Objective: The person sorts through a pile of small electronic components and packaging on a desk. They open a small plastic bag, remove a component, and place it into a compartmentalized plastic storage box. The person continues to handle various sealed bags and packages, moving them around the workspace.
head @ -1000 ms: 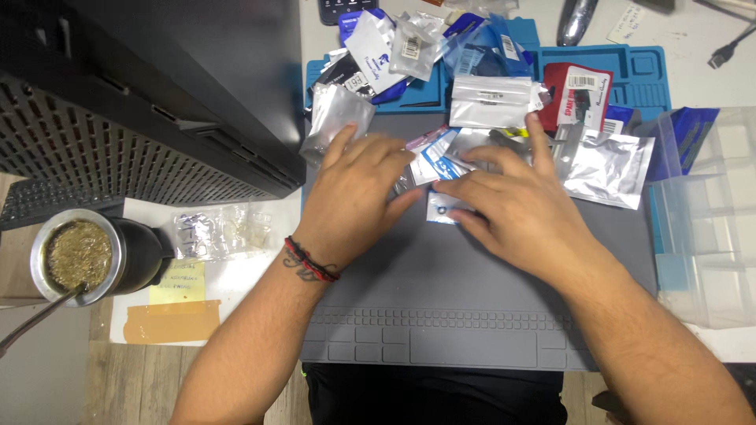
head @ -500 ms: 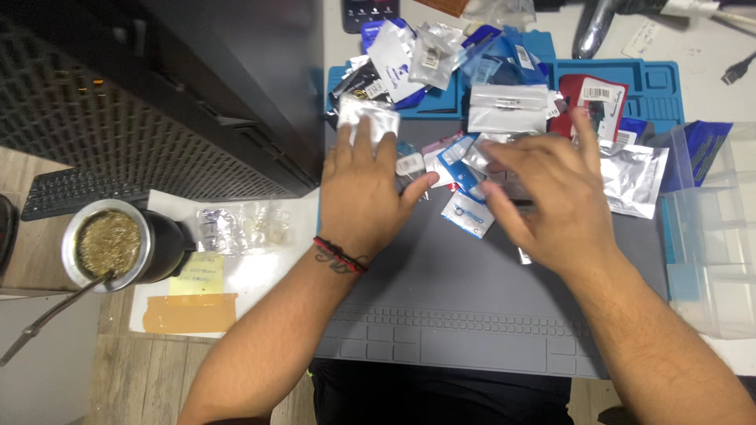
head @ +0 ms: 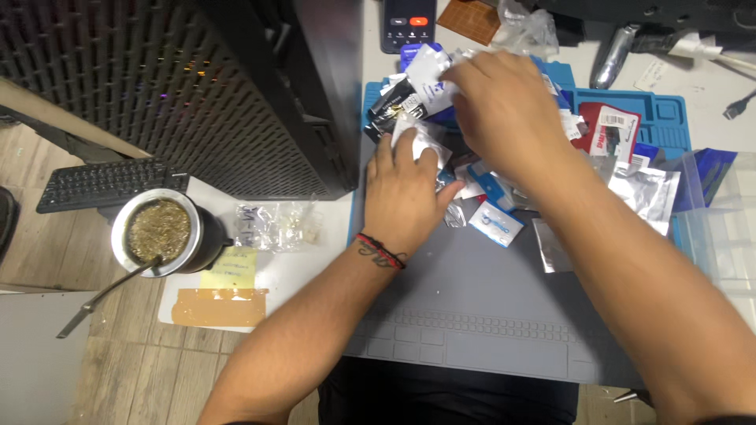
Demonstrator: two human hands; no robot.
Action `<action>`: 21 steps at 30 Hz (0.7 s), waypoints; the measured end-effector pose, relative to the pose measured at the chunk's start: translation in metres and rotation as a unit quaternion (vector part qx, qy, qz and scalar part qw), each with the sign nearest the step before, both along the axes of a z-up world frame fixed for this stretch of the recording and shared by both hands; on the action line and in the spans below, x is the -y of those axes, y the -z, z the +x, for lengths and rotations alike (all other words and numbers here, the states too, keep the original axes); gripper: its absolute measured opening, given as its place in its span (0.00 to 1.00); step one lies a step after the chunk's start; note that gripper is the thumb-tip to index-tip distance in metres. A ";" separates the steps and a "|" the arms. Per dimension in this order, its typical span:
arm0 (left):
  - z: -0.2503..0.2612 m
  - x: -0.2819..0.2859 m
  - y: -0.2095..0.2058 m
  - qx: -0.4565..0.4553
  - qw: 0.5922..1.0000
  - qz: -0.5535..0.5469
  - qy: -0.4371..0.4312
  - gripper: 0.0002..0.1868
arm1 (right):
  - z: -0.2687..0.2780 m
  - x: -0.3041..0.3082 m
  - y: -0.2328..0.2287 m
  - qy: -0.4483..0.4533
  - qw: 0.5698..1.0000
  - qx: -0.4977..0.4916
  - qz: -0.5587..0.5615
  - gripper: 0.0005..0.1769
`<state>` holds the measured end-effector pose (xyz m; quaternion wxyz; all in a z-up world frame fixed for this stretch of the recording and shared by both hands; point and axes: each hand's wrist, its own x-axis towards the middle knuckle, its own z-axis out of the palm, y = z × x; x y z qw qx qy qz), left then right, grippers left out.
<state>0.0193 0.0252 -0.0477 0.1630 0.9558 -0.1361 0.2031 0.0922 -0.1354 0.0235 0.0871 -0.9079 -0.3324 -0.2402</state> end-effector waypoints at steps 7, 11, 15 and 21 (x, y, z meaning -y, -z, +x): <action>0.005 -0.001 0.007 -0.014 0.999 -0.033 0.034 0.26 | 0.083 -0.041 0.027 -0.098 0.972 -0.176 -0.120 0.36; 0.005 -0.001 -0.003 -0.009 0.998 -0.047 0.036 0.27 | 0.085 -0.036 0.026 -0.099 0.971 -0.175 -0.131 0.32; -0.001 0.001 -0.007 -0.022 0.995 -0.087 0.049 0.30 | 0.058 -0.017 0.012 -0.063 0.972 -0.189 -0.127 0.16; 0.001 0.000 -0.007 0.003 0.985 -0.146 0.097 0.37 | -0.005 0.025 -0.019 -0.035 0.987 -0.146 -0.048 0.08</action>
